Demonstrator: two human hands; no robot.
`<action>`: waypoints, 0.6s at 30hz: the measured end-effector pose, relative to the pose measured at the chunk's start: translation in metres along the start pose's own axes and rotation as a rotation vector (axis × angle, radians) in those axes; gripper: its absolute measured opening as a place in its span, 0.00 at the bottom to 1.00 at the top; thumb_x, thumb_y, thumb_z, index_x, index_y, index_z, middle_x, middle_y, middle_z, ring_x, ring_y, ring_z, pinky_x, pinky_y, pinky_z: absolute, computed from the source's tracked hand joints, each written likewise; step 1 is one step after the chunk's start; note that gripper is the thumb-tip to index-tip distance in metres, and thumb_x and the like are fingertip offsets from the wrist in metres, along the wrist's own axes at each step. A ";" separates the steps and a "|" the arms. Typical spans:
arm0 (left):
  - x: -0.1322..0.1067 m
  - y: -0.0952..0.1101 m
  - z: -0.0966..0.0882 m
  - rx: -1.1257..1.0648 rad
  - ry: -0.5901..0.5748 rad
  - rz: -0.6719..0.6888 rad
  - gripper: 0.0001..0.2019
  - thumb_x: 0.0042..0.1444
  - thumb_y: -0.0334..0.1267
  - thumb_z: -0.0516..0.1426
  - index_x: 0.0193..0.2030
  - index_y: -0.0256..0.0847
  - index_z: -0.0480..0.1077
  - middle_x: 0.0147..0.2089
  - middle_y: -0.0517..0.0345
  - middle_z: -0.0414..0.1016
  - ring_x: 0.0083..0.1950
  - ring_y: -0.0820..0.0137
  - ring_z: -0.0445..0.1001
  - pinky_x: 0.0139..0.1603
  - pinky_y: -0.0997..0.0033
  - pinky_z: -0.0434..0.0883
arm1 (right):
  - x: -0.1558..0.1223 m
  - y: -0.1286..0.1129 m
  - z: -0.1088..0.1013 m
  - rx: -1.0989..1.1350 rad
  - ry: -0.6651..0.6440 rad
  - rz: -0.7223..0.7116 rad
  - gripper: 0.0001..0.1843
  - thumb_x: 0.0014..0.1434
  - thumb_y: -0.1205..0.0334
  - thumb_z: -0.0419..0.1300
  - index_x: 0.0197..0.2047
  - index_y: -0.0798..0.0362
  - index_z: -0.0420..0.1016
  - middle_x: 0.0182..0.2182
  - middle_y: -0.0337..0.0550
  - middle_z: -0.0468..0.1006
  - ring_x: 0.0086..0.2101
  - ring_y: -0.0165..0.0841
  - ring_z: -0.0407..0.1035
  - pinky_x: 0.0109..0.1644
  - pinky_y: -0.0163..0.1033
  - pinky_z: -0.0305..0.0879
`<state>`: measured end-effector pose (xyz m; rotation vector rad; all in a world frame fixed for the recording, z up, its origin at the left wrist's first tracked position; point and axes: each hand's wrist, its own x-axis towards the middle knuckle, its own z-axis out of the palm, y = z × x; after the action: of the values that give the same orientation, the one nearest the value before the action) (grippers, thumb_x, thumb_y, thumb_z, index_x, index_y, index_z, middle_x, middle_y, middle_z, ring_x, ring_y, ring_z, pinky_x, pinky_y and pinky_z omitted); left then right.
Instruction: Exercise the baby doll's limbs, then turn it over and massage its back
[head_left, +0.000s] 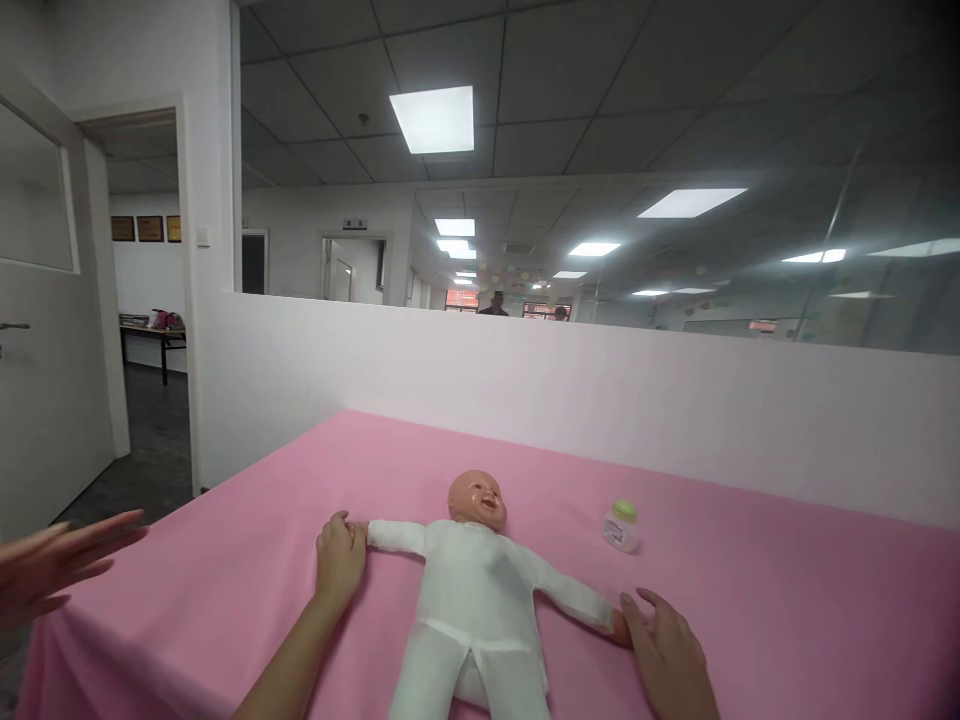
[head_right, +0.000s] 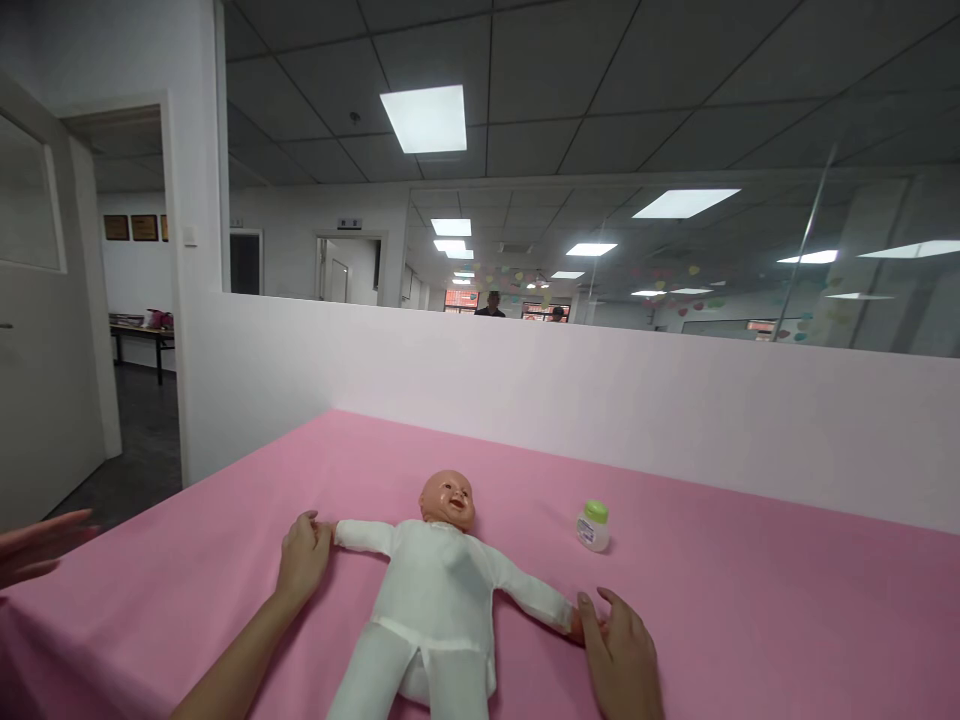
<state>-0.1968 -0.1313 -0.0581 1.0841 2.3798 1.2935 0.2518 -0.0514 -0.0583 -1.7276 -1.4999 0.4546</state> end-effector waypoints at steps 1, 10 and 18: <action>0.000 0.000 0.000 -0.003 0.004 0.005 0.27 0.65 0.43 0.42 0.66 0.31 0.57 0.61 0.49 0.59 0.64 0.64 0.57 0.70 0.59 0.59 | -0.003 -0.002 -0.002 -0.010 0.027 0.000 0.50 0.40 0.26 0.42 0.55 0.54 0.64 0.57 0.45 0.66 0.56 0.37 0.60 0.72 0.52 0.53; -0.017 0.013 0.001 -0.030 0.036 0.149 0.26 0.63 0.49 0.44 0.65 0.42 0.57 0.64 0.57 0.56 0.66 0.70 0.52 0.74 0.57 0.55 | -0.053 -0.052 -0.020 0.482 -0.004 0.399 0.42 0.33 0.35 0.56 0.50 0.50 0.65 0.53 0.43 0.70 0.53 0.38 0.66 0.68 0.52 0.61; -0.080 0.116 0.002 0.177 -0.482 0.633 0.42 0.59 0.66 0.46 0.75 0.60 0.32 0.71 0.71 0.14 0.76 0.63 0.16 0.78 0.43 0.27 | -0.072 -0.089 0.004 1.068 -0.627 0.792 0.31 0.52 0.51 0.57 0.56 0.56 0.60 0.52 0.47 0.71 0.51 0.33 0.71 0.53 0.34 0.72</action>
<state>-0.0814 -0.1463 0.0218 2.0435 1.8711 0.8234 0.1723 -0.1188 -0.0102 -1.2091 -0.5534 1.9268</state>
